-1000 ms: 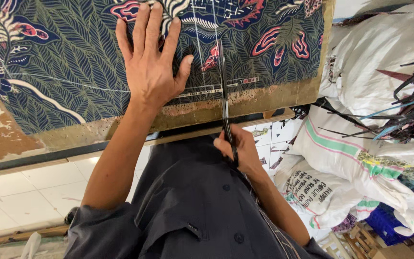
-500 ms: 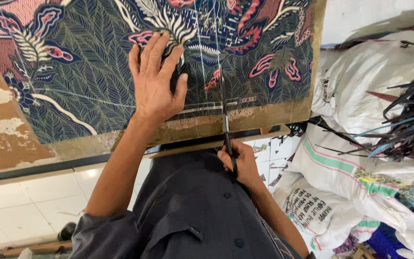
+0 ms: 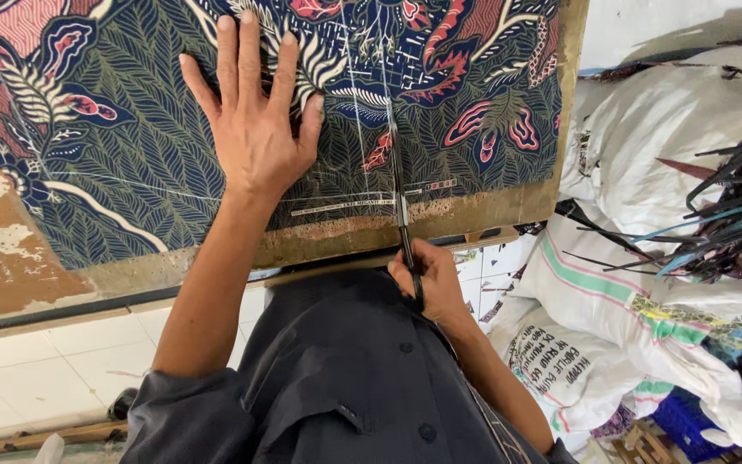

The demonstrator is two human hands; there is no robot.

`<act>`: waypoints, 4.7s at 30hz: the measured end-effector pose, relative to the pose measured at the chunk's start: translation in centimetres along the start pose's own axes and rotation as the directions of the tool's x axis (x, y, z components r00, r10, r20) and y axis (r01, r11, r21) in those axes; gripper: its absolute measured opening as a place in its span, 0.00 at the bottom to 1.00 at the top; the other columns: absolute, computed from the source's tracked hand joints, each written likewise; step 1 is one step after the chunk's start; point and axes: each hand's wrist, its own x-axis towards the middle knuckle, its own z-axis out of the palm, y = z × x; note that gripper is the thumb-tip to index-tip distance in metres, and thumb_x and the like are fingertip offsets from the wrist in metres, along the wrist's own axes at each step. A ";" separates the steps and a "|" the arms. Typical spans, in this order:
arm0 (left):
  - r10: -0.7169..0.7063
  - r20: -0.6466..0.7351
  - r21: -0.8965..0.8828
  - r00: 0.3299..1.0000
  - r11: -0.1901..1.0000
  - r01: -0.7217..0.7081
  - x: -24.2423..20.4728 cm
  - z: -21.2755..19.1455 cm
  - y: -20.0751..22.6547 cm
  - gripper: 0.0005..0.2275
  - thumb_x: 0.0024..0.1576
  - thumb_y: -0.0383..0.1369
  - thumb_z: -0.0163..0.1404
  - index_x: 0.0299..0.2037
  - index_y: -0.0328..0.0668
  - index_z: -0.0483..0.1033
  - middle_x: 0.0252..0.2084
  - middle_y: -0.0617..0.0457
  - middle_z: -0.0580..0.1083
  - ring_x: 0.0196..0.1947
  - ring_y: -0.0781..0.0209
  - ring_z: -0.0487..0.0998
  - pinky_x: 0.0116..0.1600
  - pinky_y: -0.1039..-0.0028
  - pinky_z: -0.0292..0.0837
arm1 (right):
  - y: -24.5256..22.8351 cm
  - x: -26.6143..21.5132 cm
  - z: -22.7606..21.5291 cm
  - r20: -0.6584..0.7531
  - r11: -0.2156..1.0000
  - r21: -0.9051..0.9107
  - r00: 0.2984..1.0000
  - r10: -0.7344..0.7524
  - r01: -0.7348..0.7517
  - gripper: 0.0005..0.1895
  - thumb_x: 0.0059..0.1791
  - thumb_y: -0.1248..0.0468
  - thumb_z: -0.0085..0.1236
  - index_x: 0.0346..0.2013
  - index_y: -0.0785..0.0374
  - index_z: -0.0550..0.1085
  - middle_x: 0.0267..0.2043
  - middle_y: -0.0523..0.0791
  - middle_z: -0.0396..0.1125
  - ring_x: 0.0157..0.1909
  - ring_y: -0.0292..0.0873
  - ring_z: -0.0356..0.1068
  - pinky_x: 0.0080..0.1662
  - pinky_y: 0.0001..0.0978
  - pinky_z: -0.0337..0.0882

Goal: The person uses shears to cut a large piece of patterned fabric laid on a wooden table. They align the fabric, make long straight cuts, and trim edges, occasionally repositioning the material to continue cutting.

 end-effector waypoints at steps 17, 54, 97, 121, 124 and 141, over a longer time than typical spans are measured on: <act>0.018 -0.058 0.013 0.998 1.000 -0.018 0.0 0.3 0.0 0.24 0.73 0.47 0.49 0.74 0.42 0.68 0.77 0.34 0.55 0.78 0.34 0.50 0.74 0.31 0.31 | -3.8 1.2 0.1 0.025 0.995 0.030 0.996 0.091 -0.092 0.09 0.46 0.62 0.61 0.27 0.65 0.71 0.20 0.40 0.65 0.20 0.32 0.65 0.25 0.26 0.66; -0.010 -0.068 0.011 0.998 1.000 0.011 0.7 -0.2 0.3 0.25 0.68 0.47 0.54 0.72 0.45 0.69 0.76 0.35 0.57 0.78 0.36 0.52 0.75 0.33 0.31 | -8.7 5.1 0.5 0.027 0.999 0.039 0.999 0.036 -0.037 0.09 0.47 0.63 0.62 0.27 0.65 0.72 0.17 0.41 0.64 0.18 0.32 0.64 0.23 0.25 0.63; -0.036 -0.054 0.020 0.998 0.999 0.037 0.8 -0.6 0.7 0.27 0.63 0.46 0.56 0.70 0.46 0.70 0.76 0.36 0.58 0.77 0.37 0.53 0.74 0.32 0.33 | -12.0 12.1 0.4 0.022 0.985 0.166 0.999 -0.044 0.040 0.09 0.47 0.64 0.64 0.27 0.66 0.73 0.19 0.40 0.63 0.17 0.32 0.62 0.21 0.25 0.62; -0.051 -0.049 0.012 0.997 0.999 0.052 0.8 -0.7 0.7 0.27 0.62 0.47 0.56 0.70 0.47 0.69 0.75 0.37 0.59 0.77 0.38 0.54 0.74 0.32 0.34 | -13.5 14.4 -0.1 0.025 0.984 0.158 0.996 -0.084 0.079 0.08 0.46 0.65 0.63 0.28 0.67 0.73 0.20 0.42 0.64 0.18 0.32 0.63 0.22 0.26 0.63; -0.051 -0.057 0.006 0.997 0.999 0.052 0.9 -0.8 0.8 0.27 0.63 0.47 0.56 0.70 0.47 0.69 0.76 0.37 0.59 0.77 0.38 0.54 0.74 0.32 0.35 | -13.7 14.4 0.1 0.026 0.980 0.179 0.996 -0.088 0.082 0.08 0.46 0.65 0.63 0.29 0.67 0.73 0.21 0.41 0.64 0.19 0.32 0.63 0.22 0.26 0.63; -0.055 -0.055 0.025 0.997 0.998 0.057 1.1 -0.8 0.9 0.26 0.61 0.48 0.56 0.68 0.48 0.71 0.75 0.38 0.59 0.77 0.39 0.54 0.74 0.32 0.36 | -15.7 15.9 0.2 0.049 0.981 0.143 0.989 -0.140 0.132 0.11 0.45 0.62 0.64 0.27 0.67 0.73 0.17 0.42 0.63 0.16 0.34 0.61 0.21 0.28 0.61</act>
